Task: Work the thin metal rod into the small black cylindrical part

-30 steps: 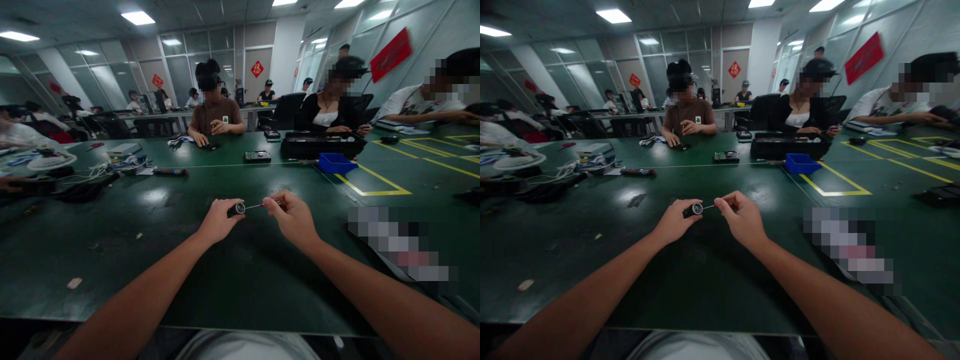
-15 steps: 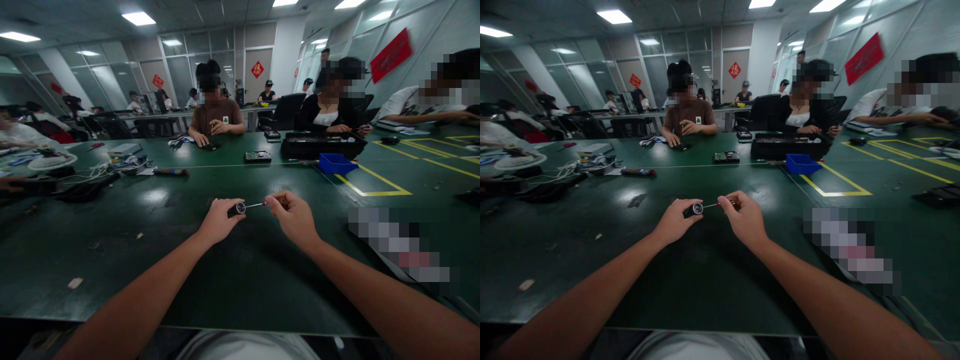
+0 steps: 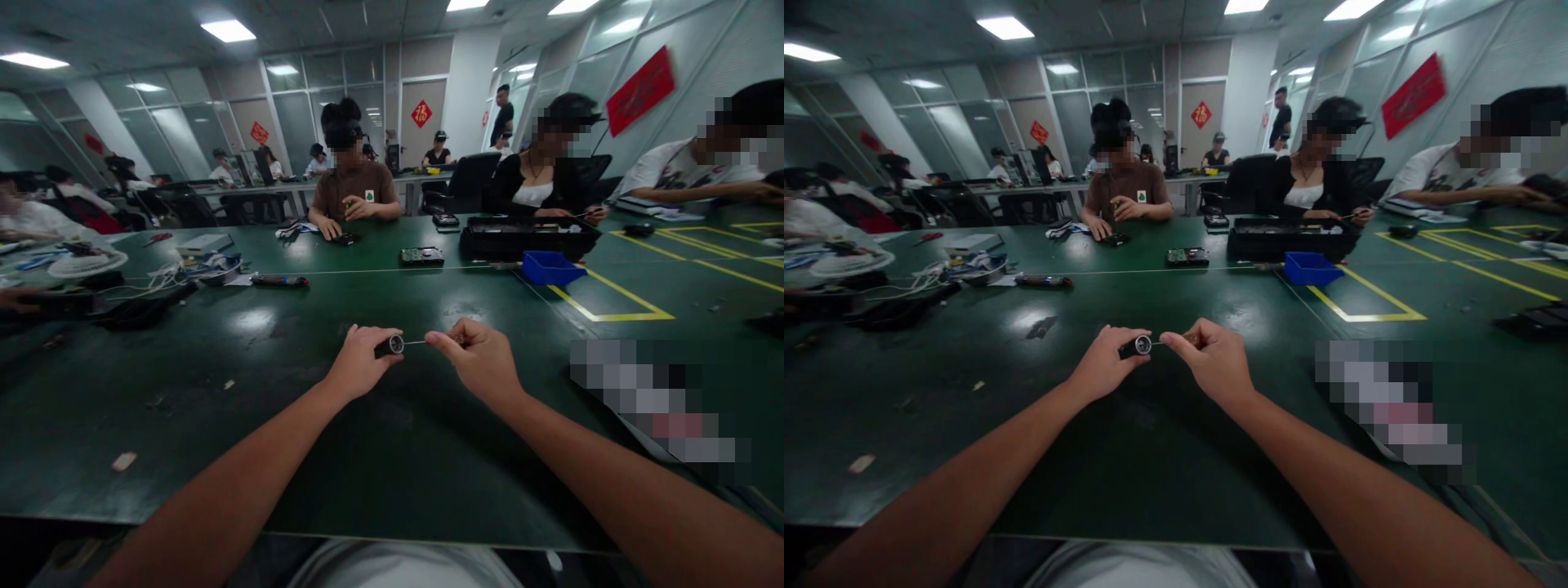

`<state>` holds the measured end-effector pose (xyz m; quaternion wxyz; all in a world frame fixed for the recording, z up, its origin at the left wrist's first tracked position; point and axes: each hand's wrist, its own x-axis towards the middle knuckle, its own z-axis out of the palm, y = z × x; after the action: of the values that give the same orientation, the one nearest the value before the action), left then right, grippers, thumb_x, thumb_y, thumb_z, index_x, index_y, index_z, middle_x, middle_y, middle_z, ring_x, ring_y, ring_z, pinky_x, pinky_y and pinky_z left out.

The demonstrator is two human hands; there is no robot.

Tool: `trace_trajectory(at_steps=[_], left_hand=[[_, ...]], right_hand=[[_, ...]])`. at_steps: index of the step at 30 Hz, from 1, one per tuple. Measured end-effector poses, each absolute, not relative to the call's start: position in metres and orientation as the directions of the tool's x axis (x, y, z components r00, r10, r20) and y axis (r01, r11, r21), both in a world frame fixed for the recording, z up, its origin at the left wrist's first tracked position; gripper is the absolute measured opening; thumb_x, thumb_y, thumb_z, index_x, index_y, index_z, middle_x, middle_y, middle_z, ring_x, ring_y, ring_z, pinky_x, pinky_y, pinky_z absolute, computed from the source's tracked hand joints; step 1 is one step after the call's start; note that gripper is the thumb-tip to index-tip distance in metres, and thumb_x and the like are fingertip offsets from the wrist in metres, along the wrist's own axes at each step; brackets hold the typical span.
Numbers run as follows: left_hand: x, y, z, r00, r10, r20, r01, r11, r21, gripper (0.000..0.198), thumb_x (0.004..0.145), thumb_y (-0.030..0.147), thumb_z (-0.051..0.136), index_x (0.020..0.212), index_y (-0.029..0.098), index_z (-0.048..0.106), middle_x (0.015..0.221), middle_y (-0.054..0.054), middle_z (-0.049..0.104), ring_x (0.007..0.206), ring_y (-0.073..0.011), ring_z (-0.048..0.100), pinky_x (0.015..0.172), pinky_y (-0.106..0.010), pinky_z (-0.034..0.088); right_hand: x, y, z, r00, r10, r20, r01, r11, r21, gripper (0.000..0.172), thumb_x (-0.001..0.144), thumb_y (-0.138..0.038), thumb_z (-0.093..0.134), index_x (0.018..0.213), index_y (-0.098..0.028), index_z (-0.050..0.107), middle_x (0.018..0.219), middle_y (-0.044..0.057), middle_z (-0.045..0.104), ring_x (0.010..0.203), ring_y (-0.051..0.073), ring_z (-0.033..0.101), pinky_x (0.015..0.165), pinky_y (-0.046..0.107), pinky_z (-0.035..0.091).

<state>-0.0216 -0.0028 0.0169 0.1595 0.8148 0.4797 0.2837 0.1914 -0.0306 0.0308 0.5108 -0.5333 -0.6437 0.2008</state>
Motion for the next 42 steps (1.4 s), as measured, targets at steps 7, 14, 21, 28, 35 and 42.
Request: trace_trajectory(at_steps=[7,14,21,28,35,42], left_hand=[[-0.024,0.000,0.013,0.380,0.870,0.313,0.690,-0.492,0.531,0.037,0.086,0.024,0.074,0.122,0.025,0.067,0.118,-0.005,0.073,0.113,-0.0270,0.063,0.113,-0.058,0.028],[-0.024,0.000,0.011,0.393,0.862,0.322,0.685,-0.507,0.523,0.036,0.087,0.025,0.072,0.122,0.025,0.067,0.118,-0.006,0.072,0.112,-0.0266,0.062,0.113,-0.058,0.029],[-0.023,-0.001,0.012,0.397,0.863,0.312,0.684,-0.505,0.526,0.036,0.087,0.025,0.072,0.122,0.025,0.067,0.118,-0.006,0.072,0.113,-0.0272,0.063,0.112,-0.058,0.030],[-0.025,0.001,0.012,0.377,0.858,0.349,0.648,-0.514,0.562,0.037,0.084,0.020,0.074,0.121,0.022,0.069,0.115,-0.006,0.073,0.108,-0.0244,0.064,0.099,-0.042,0.047],[-0.023,-0.001,0.011,0.396,0.851,0.345,0.630,-0.525,0.573,0.036,0.084,0.019,0.074,0.119,0.022,0.070,0.113,-0.005,0.073,0.107,-0.0240,0.064,0.098,-0.041,0.048],[-0.023,-0.002,0.012,0.412,0.849,0.330,0.629,-0.527,0.571,0.035,0.084,0.020,0.074,0.118,0.022,0.070,0.113,-0.005,0.073,0.107,-0.0240,0.064,0.097,-0.041,0.048]], right_hand=[[0.191,-0.030,0.030,0.049,0.906,0.421,0.504,0.341,-0.793,0.037,0.082,-0.053,0.071,0.068,-0.021,0.063,0.053,-0.003,0.056,0.046,0.012,0.046,0.046,0.027,0.032],[0.191,-0.029,0.030,-0.058,0.903,0.425,0.469,0.401,-0.787,0.022,0.093,-0.040,0.057,0.093,-0.020,0.068,0.078,0.004,0.071,0.067,0.019,0.065,0.062,0.031,0.047],[0.191,-0.031,0.031,-0.065,0.930,0.361,0.463,0.349,-0.815,0.038,0.099,-0.051,0.046,0.087,-0.021,0.067,0.057,-0.001,0.060,0.054,0.016,0.057,0.055,0.029,0.040],[0.191,-0.027,0.028,-0.098,0.908,0.408,0.490,0.400,-0.774,0.022,0.099,-0.036,0.044,0.099,-0.022,0.062,0.071,0.000,0.063,0.065,0.018,0.060,0.060,0.030,0.042],[0.193,-0.024,0.026,-0.064,0.935,0.349,0.488,0.334,-0.806,0.035,0.100,-0.048,0.044,0.085,-0.022,0.062,0.063,-0.001,0.059,0.058,0.017,0.057,0.057,0.030,0.040],[0.194,-0.021,0.025,-0.065,0.929,0.365,0.465,0.352,-0.813,0.026,0.098,-0.043,0.048,0.102,-0.022,0.063,0.079,0.003,0.068,0.066,0.019,0.062,0.060,0.031,0.045]])
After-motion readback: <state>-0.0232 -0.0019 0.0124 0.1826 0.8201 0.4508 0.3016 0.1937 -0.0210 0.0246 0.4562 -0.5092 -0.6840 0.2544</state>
